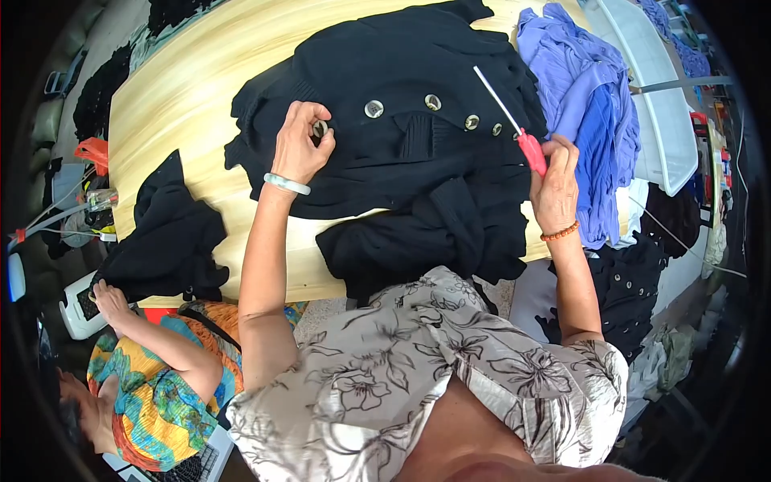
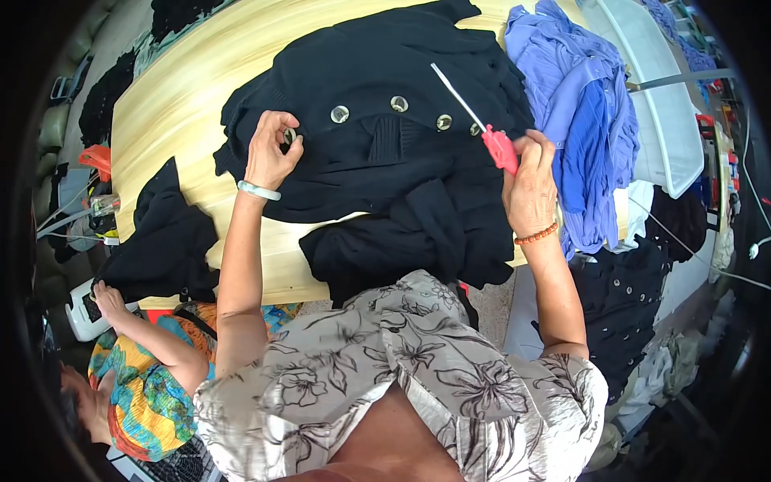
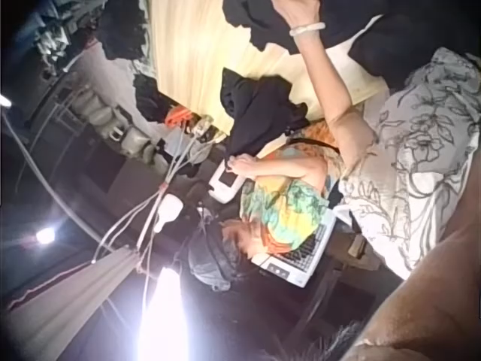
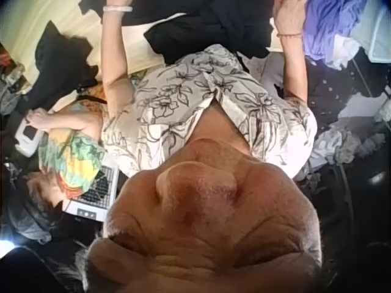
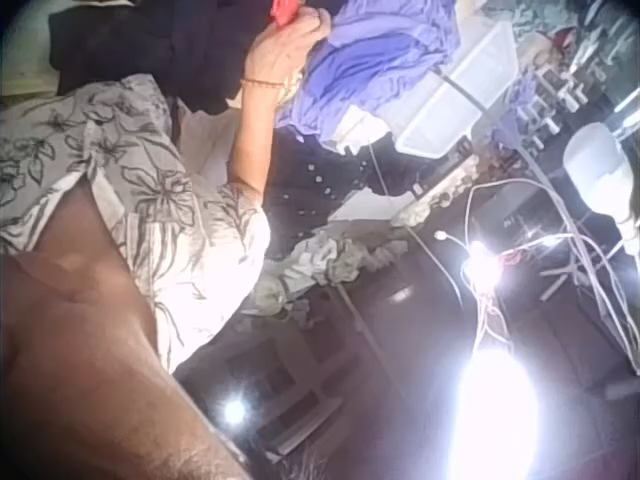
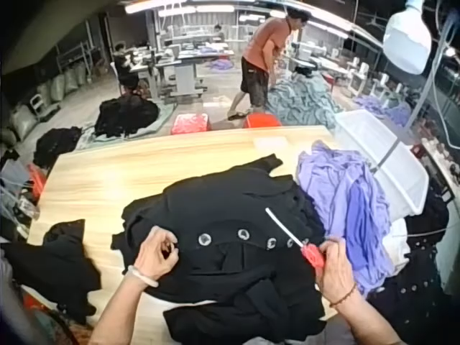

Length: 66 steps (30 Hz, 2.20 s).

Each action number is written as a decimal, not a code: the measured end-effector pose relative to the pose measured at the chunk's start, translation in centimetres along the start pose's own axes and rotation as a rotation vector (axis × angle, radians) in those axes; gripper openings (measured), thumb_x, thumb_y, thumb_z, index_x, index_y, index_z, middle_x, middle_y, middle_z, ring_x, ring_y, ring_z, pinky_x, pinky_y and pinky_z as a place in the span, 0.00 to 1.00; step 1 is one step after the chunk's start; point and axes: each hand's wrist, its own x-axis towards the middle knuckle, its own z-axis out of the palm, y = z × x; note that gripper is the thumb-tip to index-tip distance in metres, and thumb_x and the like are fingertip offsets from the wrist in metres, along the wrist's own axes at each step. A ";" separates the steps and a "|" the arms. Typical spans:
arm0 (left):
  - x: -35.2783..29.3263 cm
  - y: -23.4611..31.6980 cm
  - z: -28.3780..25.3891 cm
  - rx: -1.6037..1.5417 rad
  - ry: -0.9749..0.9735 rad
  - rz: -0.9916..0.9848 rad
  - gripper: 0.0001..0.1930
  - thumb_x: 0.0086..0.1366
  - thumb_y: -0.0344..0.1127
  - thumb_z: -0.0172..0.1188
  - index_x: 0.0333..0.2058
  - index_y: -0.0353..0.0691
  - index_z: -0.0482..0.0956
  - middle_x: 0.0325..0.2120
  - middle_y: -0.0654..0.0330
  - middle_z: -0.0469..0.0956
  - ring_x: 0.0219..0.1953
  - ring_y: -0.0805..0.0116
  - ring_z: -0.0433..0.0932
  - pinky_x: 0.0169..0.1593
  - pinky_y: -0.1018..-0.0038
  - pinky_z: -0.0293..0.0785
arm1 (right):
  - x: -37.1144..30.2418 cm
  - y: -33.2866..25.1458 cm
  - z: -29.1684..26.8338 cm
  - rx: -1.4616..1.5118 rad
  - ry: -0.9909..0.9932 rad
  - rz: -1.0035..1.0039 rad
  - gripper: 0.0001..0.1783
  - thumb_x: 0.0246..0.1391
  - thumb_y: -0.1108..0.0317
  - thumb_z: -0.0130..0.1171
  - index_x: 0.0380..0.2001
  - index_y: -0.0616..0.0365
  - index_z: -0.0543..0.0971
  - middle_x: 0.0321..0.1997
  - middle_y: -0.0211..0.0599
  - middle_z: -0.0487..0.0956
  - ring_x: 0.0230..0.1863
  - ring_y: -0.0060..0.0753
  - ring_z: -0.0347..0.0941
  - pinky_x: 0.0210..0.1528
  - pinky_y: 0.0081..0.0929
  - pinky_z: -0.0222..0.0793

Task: Trimming loose threads from black garments using scissors on a work table.

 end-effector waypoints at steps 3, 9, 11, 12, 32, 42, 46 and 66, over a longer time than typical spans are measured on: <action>-0.1 -0.3 -0.3 -0.015 -0.057 -0.024 0.11 0.49 0.23 0.62 0.32 0.38 0.73 0.28 0.61 0.67 0.24 0.70 0.68 0.31 0.75 0.69 | 0.1 -0.9 0.7 0.246 -0.086 -0.041 0.24 0.50 0.77 0.59 0.52 0.58 0.71 0.43 0.46 0.76 0.49 0.54 0.71 0.47 0.38 0.69; -0.2 -1.7 -0.3 -0.099 -0.086 -0.003 0.10 0.48 0.23 0.65 0.28 0.38 0.72 0.26 0.64 0.67 0.23 0.74 0.64 0.30 0.79 0.66 | 0.8 -5.1 2.1 0.405 -0.637 -0.083 0.10 0.54 0.69 0.59 0.39 0.57 0.72 0.29 0.51 0.78 0.33 0.55 0.77 0.35 0.44 0.73; -0.2 -1.7 -0.2 -0.122 -0.096 -0.012 0.09 0.48 0.22 0.65 0.27 0.38 0.73 0.27 0.64 0.68 0.23 0.75 0.64 0.30 0.79 0.65 | 1.1 -7.0 2.4 0.283 -0.713 -0.156 0.11 0.56 0.65 0.57 0.38 0.59 0.71 0.23 0.51 0.77 0.29 0.58 0.77 0.33 0.48 0.72; -0.1 -1.6 -0.1 -0.144 -0.106 -0.018 0.08 0.49 0.22 0.64 0.26 0.38 0.74 0.27 0.64 0.69 0.24 0.75 0.64 0.30 0.79 0.65 | 1.2 -7.8 2.7 0.282 -0.729 -0.170 0.11 0.56 0.65 0.57 0.38 0.59 0.71 0.22 0.50 0.78 0.29 0.58 0.77 0.33 0.48 0.72; 3.6 2.3 4.5 -0.013 -0.238 0.196 0.11 0.49 0.21 0.65 0.26 0.37 0.69 0.25 0.58 0.68 0.27 0.57 0.73 0.32 0.68 0.70 | 0.1 -6.8 -0.1 0.292 -0.725 -0.009 0.14 0.56 0.62 0.57 0.41 0.59 0.73 0.24 0.50 0.78 0.30 0.55 0.78 0.34 0.48 0.72; 4.4 8.8 8.9 0.133 -0.143 0.235 0.17 0.51 0.32 0.69 0.41 0.41 0.77 0.38 0.55 0.74 0.42 0.53 0.75 0.45 0.63 0.73 | -1.2 0.6 -1.1 0.375 -0.555 0.048 0.12 0.56 0.64 0.58 0.41 0.57 0.74 0.31 0.48 0.79 0.34 0.54 0.77 0.35 0.44 0.70; 5.5 7.3 11.3 0.191 -0.192 0.130 0.13 0.47 0.27 0.68 0.31 0.40 0.74 0.29 0.56 0.73 0.31 0.52 0.78 0.36 0.61 0.74 | -1.8 2.7 -0.5 0.291 -0.613 0.029 0.14 0.55 0.61 0.59 0.41 0.56 0.74 0.23 0.49 0.78 0.29 0.56 0.76 0.33 0.47 0.70; 5.7 10.2 18.9 0.230 -0.328 0.202 0.10 0.49 0.24 0.64 0.32 0.39 0.77 0.29 0.54 0.76 0.36 0.52 0.77 0.40 0.62 0.74 | -4.8 9.3 0.9 0.365 -0.697 0.031 0.13 0.55 0.61 0.56 0.37 0.60 0.75 0.23 0.49 0.79 0.30 0.54 0.78 0.32 0.48 0.71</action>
